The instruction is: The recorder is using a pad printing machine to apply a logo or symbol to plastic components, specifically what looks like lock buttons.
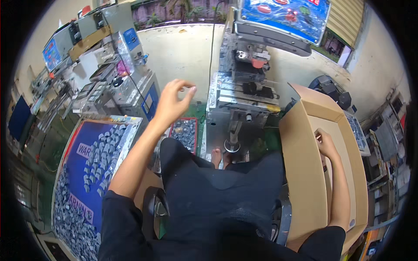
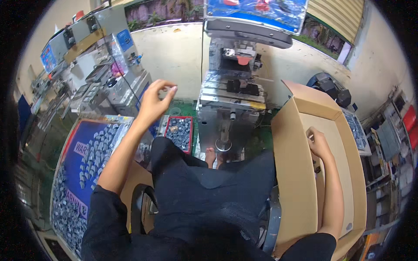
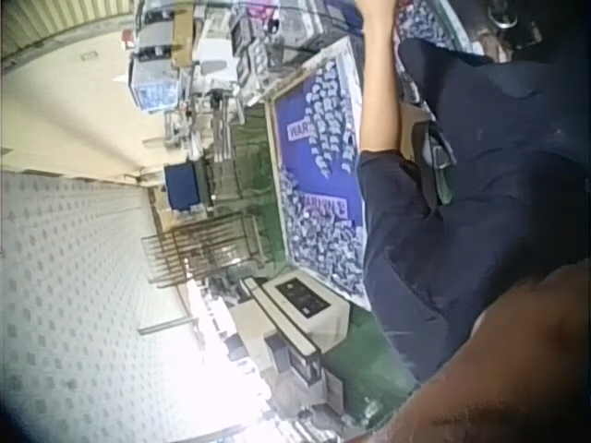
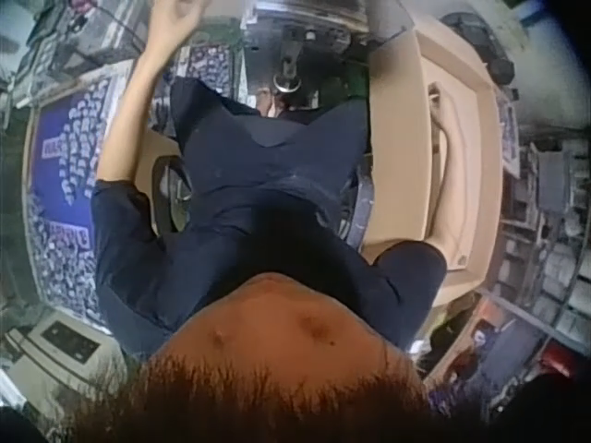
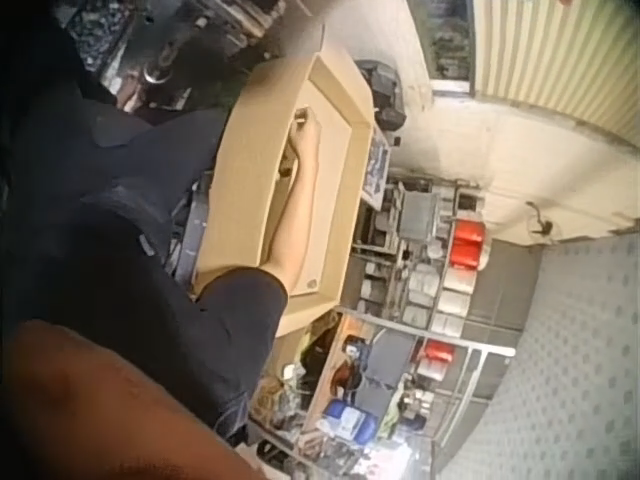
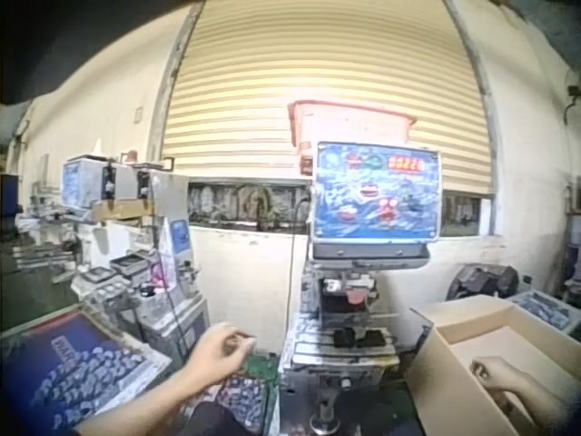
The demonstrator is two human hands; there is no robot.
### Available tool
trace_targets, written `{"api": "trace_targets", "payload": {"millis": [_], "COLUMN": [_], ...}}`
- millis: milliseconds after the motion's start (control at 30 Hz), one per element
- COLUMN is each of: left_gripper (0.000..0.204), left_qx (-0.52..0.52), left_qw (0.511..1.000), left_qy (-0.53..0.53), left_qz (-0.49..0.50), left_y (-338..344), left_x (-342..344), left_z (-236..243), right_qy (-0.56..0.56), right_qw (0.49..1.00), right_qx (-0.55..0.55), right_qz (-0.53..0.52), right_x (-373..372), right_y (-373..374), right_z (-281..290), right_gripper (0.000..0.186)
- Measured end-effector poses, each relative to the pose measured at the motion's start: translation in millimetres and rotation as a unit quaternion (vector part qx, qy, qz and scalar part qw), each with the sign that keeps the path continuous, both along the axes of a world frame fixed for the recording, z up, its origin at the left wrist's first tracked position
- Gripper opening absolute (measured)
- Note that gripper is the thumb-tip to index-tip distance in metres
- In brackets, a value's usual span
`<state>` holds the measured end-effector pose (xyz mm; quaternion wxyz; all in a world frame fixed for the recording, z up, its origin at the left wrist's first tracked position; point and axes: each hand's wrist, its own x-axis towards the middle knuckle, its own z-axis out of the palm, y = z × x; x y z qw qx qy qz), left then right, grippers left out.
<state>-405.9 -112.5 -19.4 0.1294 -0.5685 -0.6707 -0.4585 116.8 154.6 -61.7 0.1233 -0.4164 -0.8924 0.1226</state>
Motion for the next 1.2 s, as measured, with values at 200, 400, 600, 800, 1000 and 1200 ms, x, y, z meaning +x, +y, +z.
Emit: {"api": "trace_targets", "payload": {"millis": [200,400,600,800,1000,1200], "left_gripper": [0.043,0.067,0.069,0.064,0.062,0.060], "left_qx": [-0.003,-0.118,-0.052,-0.052,-0.043,-0.054], "left_qw": [0.988,0.972,0.982,0.988,0.990,0.988], "left_qy": [0.056,-0.076,-0.049,-0.045,-0.036,-0.043], "left_qz": [-0.143,-0.191,-0.173,-0.137,-0.128,-0.137], "left_y": [82,129,142,137,132,130], "left_x": [54,74,79,83,81,84], "left_z": [21,19,6,6,5,11], "right_qy": [0.338,0.444,0.402,0.418,0.401,0.427], "right_qw": [0.938,0.884,0.906,0.894,0.901,0.872], "right_qx": [-0.022,-0.148,-0.097,-0.128,-0.135,-0.162], "right_qz": [-0.073,-0.009,0.091,0.093,0.094,0.176], "right_x": [-10,-83,-156,-202,-194,-187], "right_y": [3,-21,-24,-25,-34,-31], "right_z": [37,74,95,78,55,47], "right_gripper": [0.028,0.033,0.032,0.024,0.018,0.013]}}
